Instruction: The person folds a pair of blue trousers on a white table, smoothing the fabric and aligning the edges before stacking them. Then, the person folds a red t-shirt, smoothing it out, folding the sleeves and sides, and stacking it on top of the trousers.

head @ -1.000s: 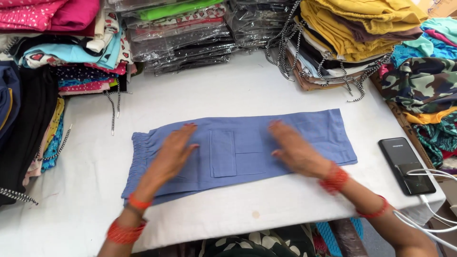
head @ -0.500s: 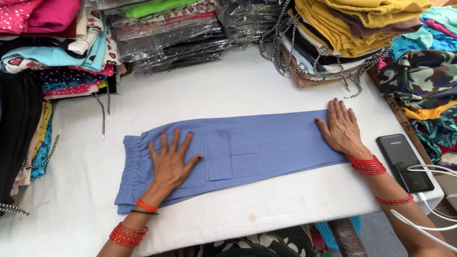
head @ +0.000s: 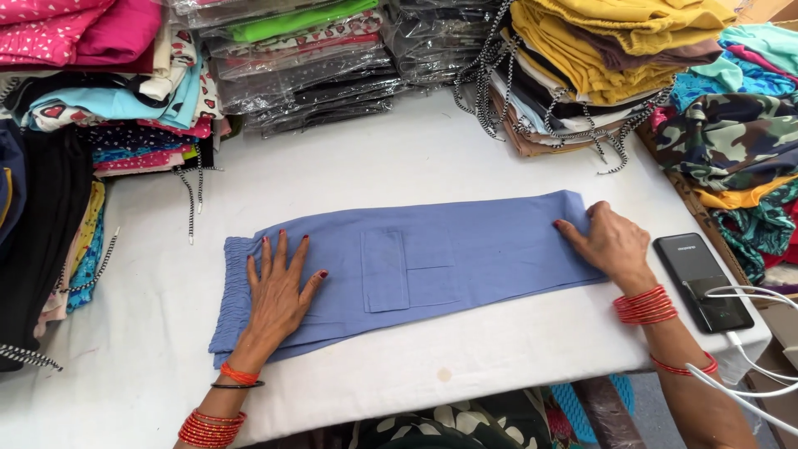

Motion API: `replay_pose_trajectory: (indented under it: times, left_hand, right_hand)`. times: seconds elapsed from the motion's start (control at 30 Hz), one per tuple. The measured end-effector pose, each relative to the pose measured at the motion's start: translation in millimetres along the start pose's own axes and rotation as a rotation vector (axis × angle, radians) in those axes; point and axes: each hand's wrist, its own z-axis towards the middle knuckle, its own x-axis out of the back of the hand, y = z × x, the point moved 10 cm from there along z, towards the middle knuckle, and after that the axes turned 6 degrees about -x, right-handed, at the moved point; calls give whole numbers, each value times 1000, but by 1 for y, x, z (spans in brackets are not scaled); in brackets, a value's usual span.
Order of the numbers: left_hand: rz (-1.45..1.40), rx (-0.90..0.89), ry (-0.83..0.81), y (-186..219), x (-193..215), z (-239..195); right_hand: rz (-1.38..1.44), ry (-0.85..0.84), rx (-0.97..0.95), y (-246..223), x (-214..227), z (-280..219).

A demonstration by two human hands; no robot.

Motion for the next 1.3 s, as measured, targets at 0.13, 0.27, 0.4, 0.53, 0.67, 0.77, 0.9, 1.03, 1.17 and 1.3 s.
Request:
replay_pose_trajectory:
  times: [0.13, 0.27, 0.4, 0.53, 0.67, 0.77, 0.9, 1.03, 1.17, 1.3]
  left_hand:
    - [-93, -34, 61, 26, 35, 3]
    - [-259, -76, 84, 50, 53, 11]
    - [-401, -102, 44, 74, 54, 19]
    - [-546, -93, -26, 100, 51, 27]
    - [-735, -36, -169, 125, 40, 35]
    - [-796, -8, -236, 141, 34, 39]
    - [-938, -36, -300, 158, 11, 43]
    - [-1169, -89, -313, 173, -17, 56]
    - [-1618, 42, -353, 186, -13, 66]
    - [-2008, 360, -309, 166, -16, 58]
  right_hand:
    - [47, -41, 9, 19, -11, 5]
    - [97, 189, 178, 13, 3, -9]
    - [81, 54, 146, 25, -14, -13]
    - [63, -23, 85, 36, -19, -12]
    - [235, -3, 177, 33, -20, -7]
    - [337, -52, 143, 29, -15, -8]
    - [887, -232, 133, 18, -25, -5]
    - [1092, -354, 100, -51, 13, -37]
    - [1203, -387, 445, -146, 57, -78]
    - [1155, -620, 960, -235, 89, -145]
